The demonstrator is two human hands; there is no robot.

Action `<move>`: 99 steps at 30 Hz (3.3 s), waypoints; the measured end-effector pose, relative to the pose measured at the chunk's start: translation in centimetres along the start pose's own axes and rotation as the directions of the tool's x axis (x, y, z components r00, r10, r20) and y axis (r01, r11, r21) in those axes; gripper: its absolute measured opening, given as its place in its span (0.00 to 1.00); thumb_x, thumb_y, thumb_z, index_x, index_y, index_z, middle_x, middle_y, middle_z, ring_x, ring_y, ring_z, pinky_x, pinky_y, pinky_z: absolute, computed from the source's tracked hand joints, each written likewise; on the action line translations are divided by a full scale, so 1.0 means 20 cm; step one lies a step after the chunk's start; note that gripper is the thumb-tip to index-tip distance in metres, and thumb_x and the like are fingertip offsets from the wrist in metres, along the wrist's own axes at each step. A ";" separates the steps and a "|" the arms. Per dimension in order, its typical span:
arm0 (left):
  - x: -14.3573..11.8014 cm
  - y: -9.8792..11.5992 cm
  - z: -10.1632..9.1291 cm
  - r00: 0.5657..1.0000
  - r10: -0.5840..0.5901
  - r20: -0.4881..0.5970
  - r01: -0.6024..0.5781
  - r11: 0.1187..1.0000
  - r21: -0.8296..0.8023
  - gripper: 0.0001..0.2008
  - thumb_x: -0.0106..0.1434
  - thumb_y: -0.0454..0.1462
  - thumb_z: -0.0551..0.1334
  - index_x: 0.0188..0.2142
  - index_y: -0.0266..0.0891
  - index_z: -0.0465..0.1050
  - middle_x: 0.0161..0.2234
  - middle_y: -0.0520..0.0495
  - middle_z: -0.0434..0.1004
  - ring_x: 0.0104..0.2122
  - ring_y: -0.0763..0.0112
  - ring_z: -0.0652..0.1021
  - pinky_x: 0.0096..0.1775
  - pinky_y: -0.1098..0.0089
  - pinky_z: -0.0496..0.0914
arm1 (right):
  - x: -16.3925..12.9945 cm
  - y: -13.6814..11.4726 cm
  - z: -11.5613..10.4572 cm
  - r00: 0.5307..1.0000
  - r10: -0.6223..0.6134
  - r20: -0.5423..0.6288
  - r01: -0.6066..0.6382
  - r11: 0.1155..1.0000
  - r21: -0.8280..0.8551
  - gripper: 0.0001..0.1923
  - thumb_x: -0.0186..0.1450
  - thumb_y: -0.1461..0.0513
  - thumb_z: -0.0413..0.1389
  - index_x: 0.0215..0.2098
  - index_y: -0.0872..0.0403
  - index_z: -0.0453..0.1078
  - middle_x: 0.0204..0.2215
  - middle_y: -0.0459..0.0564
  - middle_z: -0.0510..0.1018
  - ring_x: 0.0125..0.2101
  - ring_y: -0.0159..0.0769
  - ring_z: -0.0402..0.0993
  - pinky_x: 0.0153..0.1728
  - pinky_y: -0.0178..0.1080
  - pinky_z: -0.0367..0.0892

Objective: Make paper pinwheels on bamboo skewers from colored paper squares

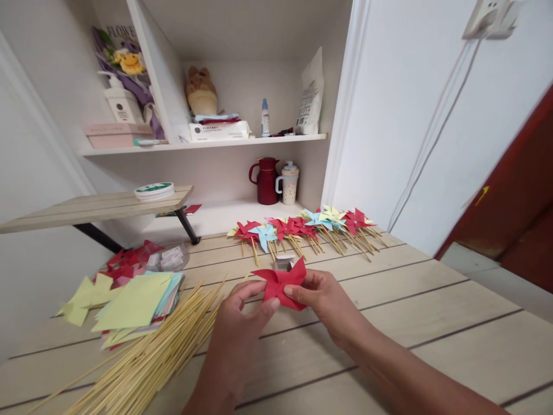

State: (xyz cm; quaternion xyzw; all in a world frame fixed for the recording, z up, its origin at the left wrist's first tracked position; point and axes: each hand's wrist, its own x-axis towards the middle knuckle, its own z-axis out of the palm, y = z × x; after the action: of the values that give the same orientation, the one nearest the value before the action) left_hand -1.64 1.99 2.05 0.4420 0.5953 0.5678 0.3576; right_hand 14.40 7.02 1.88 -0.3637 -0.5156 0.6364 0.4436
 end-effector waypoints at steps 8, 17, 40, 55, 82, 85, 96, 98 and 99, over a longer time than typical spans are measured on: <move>-0.02 0.04 -0.03 0.999 -0.014 0.043 0.010 0.996 0.088 0.15 0.49 0.47 0.72 0.30 0.37 0.81 0.30 0.44 0.81 0.34 0.59 0.80 0.34 0.67 0.72 | -0.03 -0.01 0.01 0.996 -0.071 0.046 0.078 0.982 -0.170 0.11 0.56 0.57 0.65 0.33 0.56 0.80 0.30 0.48 0.82 0.30 0.35 0.73 0.36 0.38 0.66; -0.02 0.02 -0.01 0.997 0.073 -0.016 -0.069 0.977 0.202 0.10 0.50 0.45 0.70 0.23 0.40 0.80 0.23 0.49 0.77 0.29 0.63 0.78 0.31 0.69 0.69 | -0.05 -0.02 0.02 0.994 -0.075 0.075 0.088 0.975 -0.202 0.10 0.57 0.58 0.64 0.33 0.55 0.79 0.29 0.47 0.81 0.30 0.34 0.72 0.36 0.37 0.65; 0.02 0.00 -0.05 0.992 -0.106 -0.075 0.115 0.985 0.128 0.15 0.50 0.47 0.68 0.21 0.37 0.77 0.17 0.54 0.69 0.21 0.73 0.67 0.26 0.72 0.59 | 0.13 -0.03 -0.21 0.968 -0.252 -0.005 0.225 0.874 -0.430 0.12 0.59 0.55 0.62 0.37 0.53 0.76 0.34 0.48 0.80 0.35 0.37 0.73 0.39 0.39 0.65; 0.06 -0.04 -0.05 0.969 -0.155 -0.194 0.165 0.986 0.037 0.16 0.44 0.46 0.71 0.28 0.37 0.82 0.23 0.48 0.79 0.27 0.64 0.76 0.30 0.68 0.66 | 0.09 0.10 -0.46 0.970 0.093 0.226 0.025 0.882 -0.471 0.14 0.54 0.55 0.66 0.34 0.55 0.78 0.26 0.44 0.76 0.24 0.28 0.64 0.27 0.33 0.58; 0.06 -0.13 -0.04 0.982 -0.149 -0.115 0.163 0.979 0.120 0.16 0.49 0.49 0.69 0.25 0.38 0.78 0.22 0.50 0.74 0.27 0.65 0.72 0.32 0.67 0.64 | 0.04 0.09 -0.50 0.952 -0.067 0.300 0.264 0.675 -0.689 0.09 0.65 0.61 0.57 0.32 0.51 0.79 0.37 0.50 0.81 0.40 0.39 0.75 0.42 0.41 0.68; 0.06 -0.13 -0.04 0.984 -0.134 -0.116 0.151 0.977 0.148 0.16 0.50 0.50 0.68 0.24 0.38 0.77 0.21 0.51 0.73 0.26 0.66 0.71 0.32 0.67 0.63 | 0.09 0.10 -0.50 0.971 -0.090 0.220 0.220 0.691 -0.688 0.10 0.65 0.59 0.56 0.33 0.52 0.79 0.32 0.49 0.81 0.32 0.37 0.74 0.35 0.39 0.68; 0.08 -0.14 -0.03 0.971 -0.187 -0.148 0.196 0.979 0.051 0.17 0.46 0.48 0.69 0.27 0.37 0.80 0.24 0.49 0.77 0.29 0.64 0.73 0.34 0.67 0.65 | 0.20 0.06 -0.49 0.752 -0.068 0.656 0.547 0.618 -0.564 0.11 0.68 0.64 0.55 0.41 0.53 0.81 0.38 0.52 0.75 0.35 0.32 0.73 0.40 0.36 0.70; 0.08 -0.14 -0.03 0.969 -0.197 -0.147 0.206 0.977 0.046 0.16 0.46 0.48 0.69 0.27 0.37 0.80 0.24 0.49 0.78 0.29 0.64 0.73 0.35 0.67 0.65 | 0.20 0.06 -0.49 0.738 -0.056 0.672 0.554 0.620 -0.556 0.11 0.68 0.63 0.55 0.40 0.53 0.80 0.38 0.52 0.74 0.34 0.32 0.73 0.38 0.34 0.71; 0.08 -0.14 -0.03 0.969 -0.197 -0.147 0.206 0.978 0.045 0.16 0.46 0.47 0.69 0.27 0.37 0.80 0.24 0.49 0.77 0.29 0.64 0.73 0.35 0.67 0.65 | 0.20 0.06 -0.49 0.733 -0.053 0.678 0.559 0.615 -0.555 0.11 0.68 0.63 0.55 0.40 0.53 0.80 0.38 0.52 0.74 0.34 0.32 0.74 0.38 0.34 0.71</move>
State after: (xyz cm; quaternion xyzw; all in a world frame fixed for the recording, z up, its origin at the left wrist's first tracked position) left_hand -3.05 3.40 -0.55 0.3483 0.6778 0.5404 0.3568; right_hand 21.77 14.03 -1.24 -0.1872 -0.8944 0.3640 0.1804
